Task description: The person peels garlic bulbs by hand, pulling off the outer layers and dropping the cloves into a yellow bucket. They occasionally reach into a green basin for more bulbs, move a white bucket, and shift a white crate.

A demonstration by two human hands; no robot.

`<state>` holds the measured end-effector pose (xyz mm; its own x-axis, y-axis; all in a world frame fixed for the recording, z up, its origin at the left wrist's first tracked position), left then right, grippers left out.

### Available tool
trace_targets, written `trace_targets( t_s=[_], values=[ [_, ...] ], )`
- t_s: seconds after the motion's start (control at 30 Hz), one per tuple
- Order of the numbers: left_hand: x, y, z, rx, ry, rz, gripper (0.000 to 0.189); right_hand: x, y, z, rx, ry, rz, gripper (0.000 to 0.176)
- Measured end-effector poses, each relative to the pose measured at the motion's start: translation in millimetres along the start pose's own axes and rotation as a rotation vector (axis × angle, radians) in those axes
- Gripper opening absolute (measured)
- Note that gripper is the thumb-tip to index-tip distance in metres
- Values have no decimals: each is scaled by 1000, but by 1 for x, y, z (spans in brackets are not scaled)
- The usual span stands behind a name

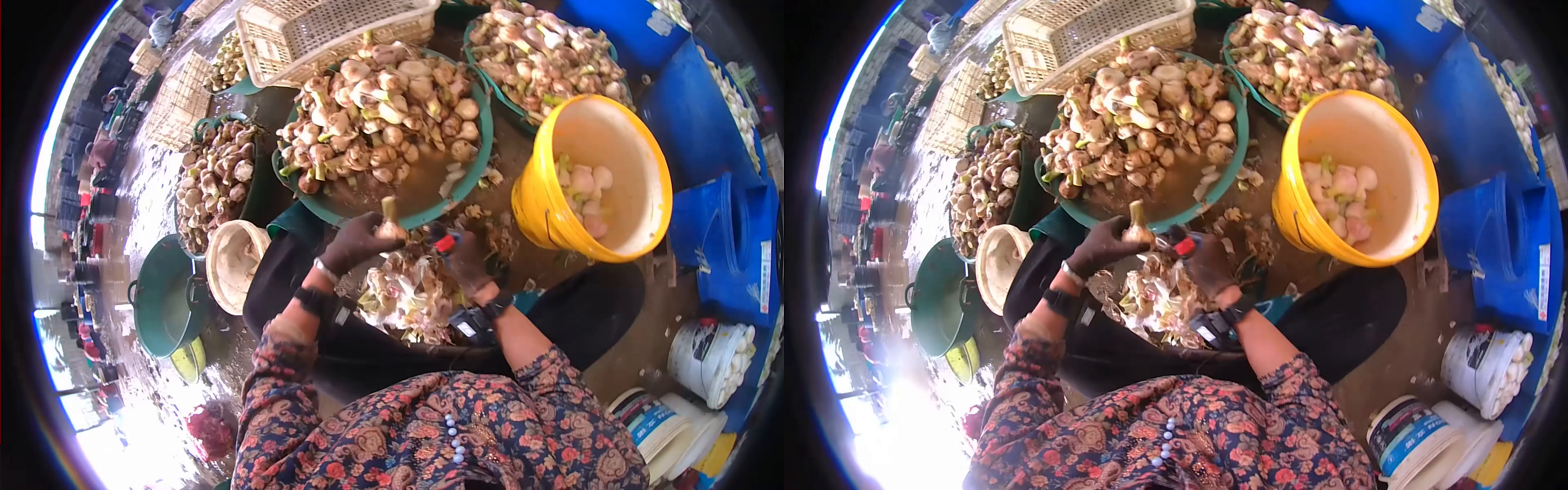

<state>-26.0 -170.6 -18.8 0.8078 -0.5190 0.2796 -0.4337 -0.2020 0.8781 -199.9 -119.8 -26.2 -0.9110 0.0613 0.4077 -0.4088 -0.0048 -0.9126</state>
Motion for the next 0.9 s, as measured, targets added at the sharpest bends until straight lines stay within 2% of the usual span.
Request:
trace_targets(
  t_s=[0.03, 0.07, 0.1, 0.17, 0.3, 0.4, 0.47, 0.5, 0.57, 0.6, 0.63, 0.7, 0.73, 0.77, 0.8, 0.83, 0.87, 0.9],
  values=[
    [-14, 19, -12, -139, 2, -89, 58, 4, -10, -1, -12, 10, -6, 35],
    [-27, 36, -21, -146, -46, 146, 55, 5, -17, -1, -23, -12, -152, 34],
    [-35, 56, -33, -189, 4, 279, 55, 3, -20, -4, -34, -38, -295, 32],
    [-44, 88, -54, -336, 143, 420, 53, 6, -26, -10, -28, -16, -284, 36],
    [-47, 95, -66, -377, 193, 485, 52, 4, -26, -16, -67, -112, -176, 34],
    [-42, 82, -60, -367, 130, 533, 55, 4, -32, -18, 67, -115, -181, 33],
    [-40, 66, -53, -386, -35, 92, 55, -18, -4, -30, -298, -346, 370, 35],
    [-43, 59, -52, -388, -34, 95, 55, -19, 2, -29, -295, -344, 372, 35],
    [-47, 35, -50, -233, 37, -360, 55, -18, 0, -23, -168, -290, 512, 38],
    [-52, 20, -49, -267, 84, -345, 56, -34, 19, -34, -472, -327, 703, 45],
    [-65, 15, -54, -157, 30, -474, 67, -30, 12, -37, -471, -329, 698, 45],
    [-67, 26, -55, -252, 19, -307, 74, 4, -45, -34, 144, -184, 636, 49],
    [-54, 29, -58, -271, 142, -165, 78, -43, 2, -51, -604, -534, 1039, 46],
    [-41, 35, -61, -291, 266, -20, 83, -49, 16, -46, -607, -536, 1037, 46],
    [-35, 56, -68, -481, 347, 86, 67, -50, 41, -33, -474, -477, 622, 46],
    [-32, 51, -66, -479, 350, 87, 67, -44, 46, -22, -333, -408, 213, 46],
    [-45, 31, -53, -345, 146, 34, 57, -41, 36, -18, -136, -352, 80, 46],
    [-61, 12, -47, -210, -55, -18, 47, -44, 42, -20, -132, -354, 81, 46]
  ],
)
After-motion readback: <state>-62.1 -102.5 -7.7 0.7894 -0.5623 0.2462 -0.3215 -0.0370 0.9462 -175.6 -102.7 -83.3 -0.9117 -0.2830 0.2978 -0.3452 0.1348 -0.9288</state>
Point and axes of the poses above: each hand's wrist, its own z-axis towards the middle knuckle, its own x-axis out of the back of the hand, y = z × x, the point moved 10 cm from there along z, towards the middle knuckle, and after that the axes turned 14 degrees about -z, right-handed, at the moved point
